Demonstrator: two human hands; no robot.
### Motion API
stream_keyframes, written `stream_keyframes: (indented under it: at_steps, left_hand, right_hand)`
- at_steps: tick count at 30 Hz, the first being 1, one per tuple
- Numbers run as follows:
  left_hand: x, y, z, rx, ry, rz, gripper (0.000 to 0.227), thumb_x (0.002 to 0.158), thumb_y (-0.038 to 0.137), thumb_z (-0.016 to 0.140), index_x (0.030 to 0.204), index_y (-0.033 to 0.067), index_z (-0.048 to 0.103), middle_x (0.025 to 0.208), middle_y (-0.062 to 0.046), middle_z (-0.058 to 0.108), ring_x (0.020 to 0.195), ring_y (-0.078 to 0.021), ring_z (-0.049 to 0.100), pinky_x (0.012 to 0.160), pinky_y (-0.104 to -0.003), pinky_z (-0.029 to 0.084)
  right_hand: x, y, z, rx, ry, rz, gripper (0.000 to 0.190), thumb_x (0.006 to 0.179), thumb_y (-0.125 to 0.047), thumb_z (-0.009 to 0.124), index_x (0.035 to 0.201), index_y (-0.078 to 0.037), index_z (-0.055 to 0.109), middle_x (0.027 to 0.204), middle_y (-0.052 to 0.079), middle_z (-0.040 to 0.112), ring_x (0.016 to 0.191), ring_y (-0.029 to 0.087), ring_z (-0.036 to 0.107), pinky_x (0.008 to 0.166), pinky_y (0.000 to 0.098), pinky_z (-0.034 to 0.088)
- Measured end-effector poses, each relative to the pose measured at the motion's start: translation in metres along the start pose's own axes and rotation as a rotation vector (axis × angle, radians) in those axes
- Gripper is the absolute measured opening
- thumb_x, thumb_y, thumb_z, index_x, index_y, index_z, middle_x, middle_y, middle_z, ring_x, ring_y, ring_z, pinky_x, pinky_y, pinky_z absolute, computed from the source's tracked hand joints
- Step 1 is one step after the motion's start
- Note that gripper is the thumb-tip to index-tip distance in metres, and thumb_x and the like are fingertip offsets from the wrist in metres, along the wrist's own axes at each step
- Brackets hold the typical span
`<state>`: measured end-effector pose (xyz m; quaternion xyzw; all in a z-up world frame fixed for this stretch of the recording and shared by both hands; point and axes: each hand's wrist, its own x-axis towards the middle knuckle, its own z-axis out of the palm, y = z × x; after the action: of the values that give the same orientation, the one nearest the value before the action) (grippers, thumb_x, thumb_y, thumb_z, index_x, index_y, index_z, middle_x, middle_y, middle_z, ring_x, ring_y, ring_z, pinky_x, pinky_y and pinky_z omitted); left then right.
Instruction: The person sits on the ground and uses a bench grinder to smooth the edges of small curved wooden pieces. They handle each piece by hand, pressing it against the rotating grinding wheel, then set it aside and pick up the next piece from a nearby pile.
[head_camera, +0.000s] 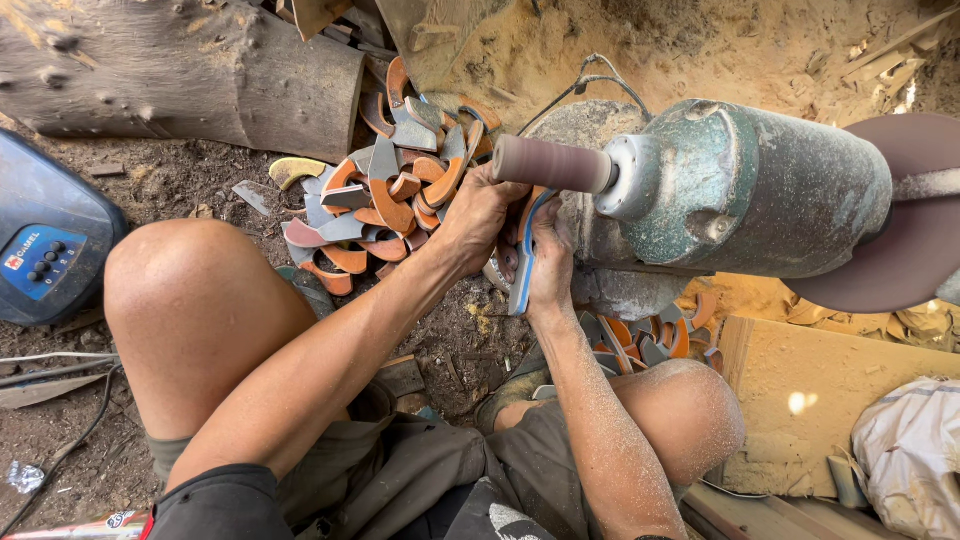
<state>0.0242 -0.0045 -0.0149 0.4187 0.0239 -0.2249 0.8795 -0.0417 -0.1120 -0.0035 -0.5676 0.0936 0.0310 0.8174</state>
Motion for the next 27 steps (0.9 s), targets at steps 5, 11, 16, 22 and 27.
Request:
stream_keyframes:
  at_steps: [5,11,16,22,27]
  left_hand:
    - [-0.018,0.006,0.003,-0.077,-0.092,-0.015,0.024,0.107,0.019,0.06,0.113,0.0009,0.074,0.094,-0.007,0.077,0.076,-0.0104,0.068,0.068,-0.026,0.059]
    - [-0.037,-0.005,-0.005,-0.107,-0.087,-0.089,0.03,0.101,0.018,0.063,0.131,0.0145,0.069,0.095,-0.001,0.074,0.077,-0.0103,0.063,0.071,-0.029,0.056]
    - [0.001,-0.001,-0.027,-0.084,0.017,0.024,0.024,0.105,0.011,0.06,0.127,0.0062,0.067,0.105,0.001,0.075,0.096,-0.0111,0.067,0.091,-0.028,0.056]
    - [0.0,-0.016,-0.017,-0.055,-0.004,-0.069,0.025,0.103,0.014,0.053,0.122,0.0096,0.068,0.101,-0.005,0.078,0.087,-0.0141,0.069,0.085,-0.03,0.059]
    - [0.009,-0.016,-0.017,-0.178,-0.119,-0.001,0.017,0.102,0.012,0.064,0.113,0.0011,0.071,0.101,-0.008,0.077,0.086,-0.0134,0.07,0.082,-0.03,0.059]
  right_hand:
    - [-0.017,0.0,0.001,-0.141,-0.027,-0.033,0.059,0.105,-0.066,0.04,0.092,-0.009,0.051,0.074,0.001,0.049,0.052,0.008,0.05,0.042,0.0231,0.044]
    - [-0.043,-0.01,0.009,-0.037,-0.068,0.086,0.058,0.1,-0.066,0.04,0.097,-0.009,0.053,0.072,0.001,0.054,0.051,0.007,0.054,0.041,0.0226,0.046]
    - [-0.04,-0.004,0.005,-0.074,-0.122,0.316,0.021,0.095,-0.03,0.057,0.093,-0.01,0.051,0.07,0.0,0.056,0.046,0.006,0.046,0.036,0.023,0.035]
    - [-0.005,-0.006,0.0,-0.156,-0.064,0.244,0.013,0.088,-0.006,0.056,0.076,-0.01,0.051,0.056,-0.004,0.044,0.038,0.006,0.035,0.033,0.025,0.025]
    - [0.007,-0.017,0.012,-0.145,0.01,0.109,0.02,0.091,-0.008,0.056,0.074,-0.013,0.047,0.059,-0.007,0.039,0.042,0.004,0.032,0.038,0.0251,0.024]
